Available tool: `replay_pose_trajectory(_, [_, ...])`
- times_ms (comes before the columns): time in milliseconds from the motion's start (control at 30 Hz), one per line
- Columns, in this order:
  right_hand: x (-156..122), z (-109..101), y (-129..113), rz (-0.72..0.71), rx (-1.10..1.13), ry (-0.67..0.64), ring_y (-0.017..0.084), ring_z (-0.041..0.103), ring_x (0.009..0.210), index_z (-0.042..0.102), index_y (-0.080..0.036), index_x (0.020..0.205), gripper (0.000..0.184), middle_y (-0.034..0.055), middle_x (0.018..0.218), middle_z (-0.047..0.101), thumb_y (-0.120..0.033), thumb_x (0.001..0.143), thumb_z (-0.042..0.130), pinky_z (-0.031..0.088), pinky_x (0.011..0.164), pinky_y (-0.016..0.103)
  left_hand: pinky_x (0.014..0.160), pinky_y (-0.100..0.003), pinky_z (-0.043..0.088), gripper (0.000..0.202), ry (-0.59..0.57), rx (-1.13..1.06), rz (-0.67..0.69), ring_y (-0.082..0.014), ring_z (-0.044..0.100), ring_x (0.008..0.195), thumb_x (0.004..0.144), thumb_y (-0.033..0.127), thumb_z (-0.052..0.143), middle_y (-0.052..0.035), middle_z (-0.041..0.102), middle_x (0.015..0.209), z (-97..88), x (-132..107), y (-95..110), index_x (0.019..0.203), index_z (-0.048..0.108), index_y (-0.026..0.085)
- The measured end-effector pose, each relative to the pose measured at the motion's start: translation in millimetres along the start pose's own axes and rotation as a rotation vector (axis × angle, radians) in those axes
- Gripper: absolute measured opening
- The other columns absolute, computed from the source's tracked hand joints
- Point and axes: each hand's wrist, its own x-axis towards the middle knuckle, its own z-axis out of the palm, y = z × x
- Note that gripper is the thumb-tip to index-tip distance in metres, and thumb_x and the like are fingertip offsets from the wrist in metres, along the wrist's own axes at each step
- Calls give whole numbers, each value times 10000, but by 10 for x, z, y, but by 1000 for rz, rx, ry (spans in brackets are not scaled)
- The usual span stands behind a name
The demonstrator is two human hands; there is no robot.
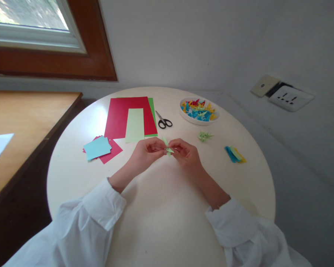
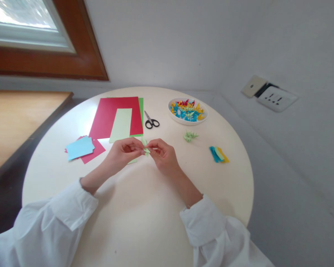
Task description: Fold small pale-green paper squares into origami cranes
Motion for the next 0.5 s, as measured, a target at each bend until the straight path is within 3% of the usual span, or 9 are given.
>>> replay_pose_trajectory(300, [-8,49,-2,11,-78,92,118,581,671,584,-194,755,40,-1,719,603,-233,759,576,489,627,243,553,-229,434,68,52,10,1,-106,548,587,701,201,613,1,587,625,43,7,13,677,576,149])
replay_pose_trajectory(500, [-18,41,-27,6,-121,54,126,598,717,609,-187,772,52,16,772,625,-234,753,594,501,669,256,560,-231,429,96,55,44,6,-108,540,599,734,214,595,3,561,624,36,6,-27,679,546,153])
